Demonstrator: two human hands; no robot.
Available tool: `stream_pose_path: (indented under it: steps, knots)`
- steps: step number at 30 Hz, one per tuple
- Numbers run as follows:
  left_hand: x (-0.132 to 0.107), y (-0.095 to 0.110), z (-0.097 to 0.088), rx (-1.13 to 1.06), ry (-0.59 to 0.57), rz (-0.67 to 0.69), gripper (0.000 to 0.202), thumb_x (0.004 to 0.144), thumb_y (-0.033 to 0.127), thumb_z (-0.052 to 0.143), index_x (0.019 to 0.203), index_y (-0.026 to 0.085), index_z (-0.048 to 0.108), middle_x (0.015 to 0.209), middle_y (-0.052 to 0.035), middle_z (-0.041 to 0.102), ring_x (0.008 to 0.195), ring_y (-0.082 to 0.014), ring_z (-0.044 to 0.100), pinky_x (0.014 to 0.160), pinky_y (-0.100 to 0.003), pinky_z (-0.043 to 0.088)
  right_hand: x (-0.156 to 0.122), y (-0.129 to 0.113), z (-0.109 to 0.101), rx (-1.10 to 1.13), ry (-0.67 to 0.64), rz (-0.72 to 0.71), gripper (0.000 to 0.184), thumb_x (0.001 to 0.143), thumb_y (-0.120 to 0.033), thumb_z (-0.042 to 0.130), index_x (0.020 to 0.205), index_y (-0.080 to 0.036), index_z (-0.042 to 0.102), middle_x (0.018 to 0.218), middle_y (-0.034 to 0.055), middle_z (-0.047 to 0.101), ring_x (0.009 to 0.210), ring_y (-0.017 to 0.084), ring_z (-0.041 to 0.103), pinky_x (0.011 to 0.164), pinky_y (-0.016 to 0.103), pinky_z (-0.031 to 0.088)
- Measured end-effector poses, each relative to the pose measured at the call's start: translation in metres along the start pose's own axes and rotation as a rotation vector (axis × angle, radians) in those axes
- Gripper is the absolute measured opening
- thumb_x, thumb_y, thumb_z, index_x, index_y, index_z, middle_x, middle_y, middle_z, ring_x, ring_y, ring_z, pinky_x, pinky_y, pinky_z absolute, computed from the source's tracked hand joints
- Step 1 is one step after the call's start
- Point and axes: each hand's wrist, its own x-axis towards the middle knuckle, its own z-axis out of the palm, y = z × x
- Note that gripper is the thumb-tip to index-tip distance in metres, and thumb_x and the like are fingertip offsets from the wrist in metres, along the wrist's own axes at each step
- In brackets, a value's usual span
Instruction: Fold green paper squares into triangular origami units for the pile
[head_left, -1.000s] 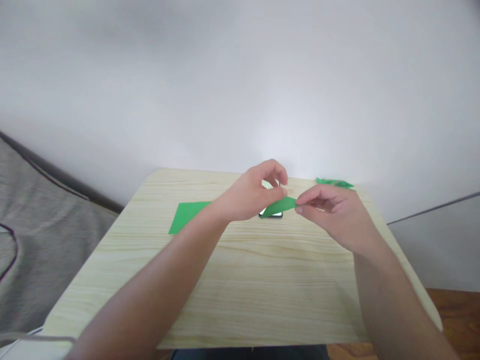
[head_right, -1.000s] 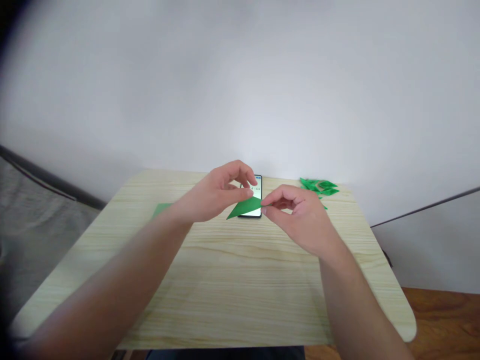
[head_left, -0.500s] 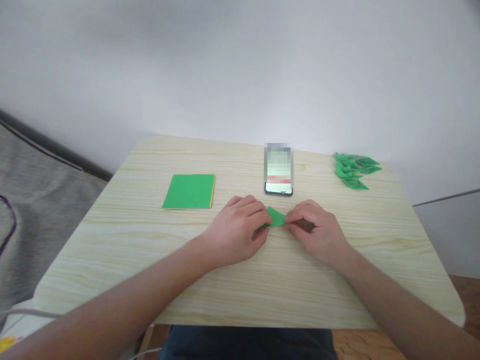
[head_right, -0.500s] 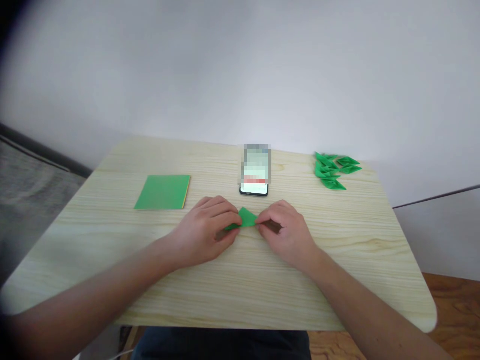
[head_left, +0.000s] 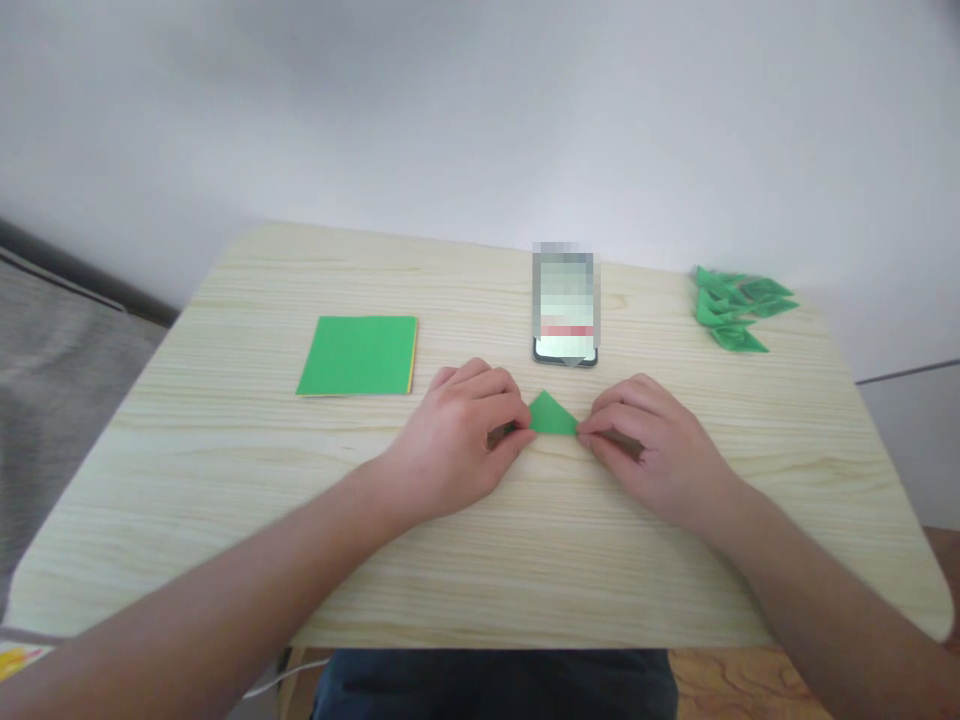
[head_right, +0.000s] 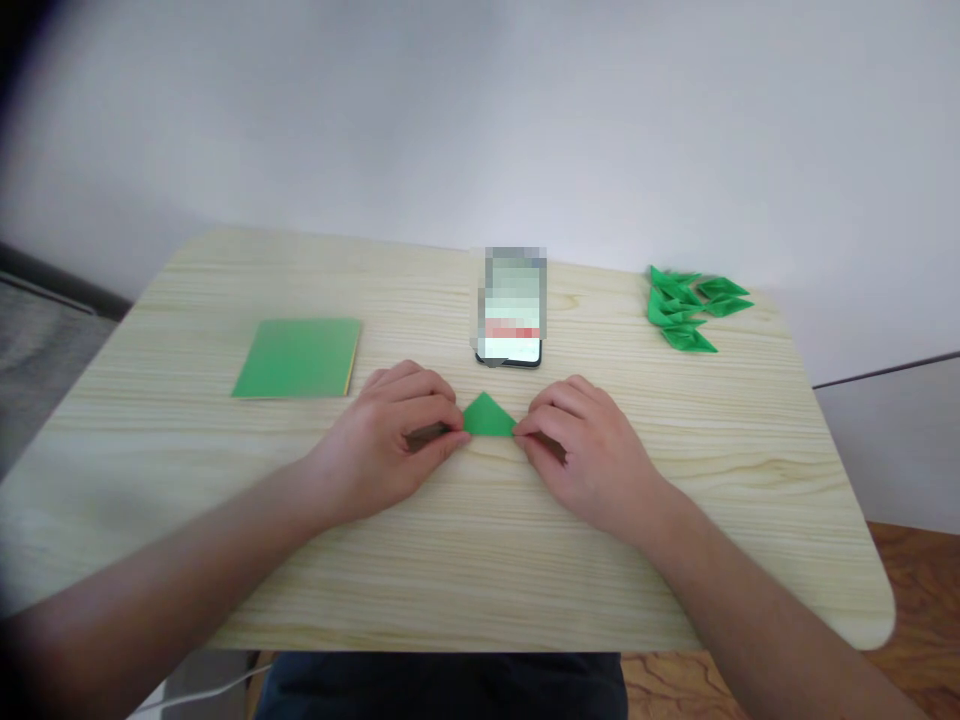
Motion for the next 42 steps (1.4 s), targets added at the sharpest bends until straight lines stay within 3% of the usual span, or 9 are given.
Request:
stream_pose_path:
  steps: [9,17,24,32,38,42]
  knots:
    - [-0.005,-0.003,-0.005,-0.006,-0.002,-0.011,0.009,0.092,0.021,0.065,0.087,0.023,0.073,0.098,-0.0037,0.070,0.099,-0.0237,0.057,0.091,-0.042,0.041,-0.007,-0.004,0.001,-0.152,-0.026,0.034,0.007,0.096,-0.022,0.063,0.095,-0.023,0.070,0.100,0.0067,0.072,0.095,0.025,0.061,0.082,0.043,0.048]
    - [-0.008,-0.003,-0.006,0.005,-0.005,-0.052,0.005,0.091,0.022,0.067,0.087,0.022,0.070,0.099,-0.0043,0.069,0.101,-0.0249,0.055,0.091,-0.042,0.042,-0.001,-0.024,0.003,-0.337,-0.043,0.081,0.008,0.096,-0.025,0.062,0.095,-0.021,0.069,0.100,0.0086,0.071,0.096,0.029,0.061,0.080,0.045,0.045]
    - [-0.008,-0.004,-0.008,0.003,-0.012,-0.013,0.011,0.094,0.020,0.062,0.089,0.021,0.072,0.097,-0.0050,0.068,0.100,-0.0239,0.056,0.090,-0.040,0.043,0.003,-0.021,0.014,-0.091,-0.003,0.119,0.011,0.099,-0.028,0.061,0.096,-0.022,0.071,0.098,0.0074,0.069,0.095,0.026,0.060,0.083,0.042,0.047]
    - [-0.008,-0.008,-0.021,0.046,-0.090,0.094,0.020,0.101,0.021,0.054,0.095,0.023,0.074,0.110,-0.0034,0.070,0.105,-0.0219,0.058,0.094,-0.040,0.044,0.007,-0.021,0.012,-0.042,0.001,0.228,0.010,0.095,-0.029,0.067,0.091,-0.022,0.073,0.095,0.0063,0.066,0.096,0.026,0.057,0.086,0.043,0.047]
    - [0.001,0.007,-0.014,0.123,-0.117,-0.011,0.012,0.094,0.033,0.065,0.092,0.022,0.069,0.100,-0.0034,0.068,0.101,-0.0244,0.057,0.087,-0.041,0.043,0.008,-0.020,0.014,-0.034,0.008,0.250,0.007,0.093,-0.028,0.069,0.090,-0.023,0.073,0.093,0.0049,0.066,0.094,0.025,0.056,0.084,0.042,0.045]
    - [0.008,0.011,-0.005,0.140,-0.124,-0.034,0.015,0.097,0.031,0.060,0.089,0.021,0.067,0.096,-0.0028,0.067,0.100,-0.0241,0.056,0.083,-0.040,0.040,0.004,-0.019,0.014,-0.018,0.027,0.246,0.008,0.094,-0.030,0.069,0.091,-0.023,0.073,0.093,0.0046,0.067,0.094,0.025,0.057,0.085,0.042,0.045]
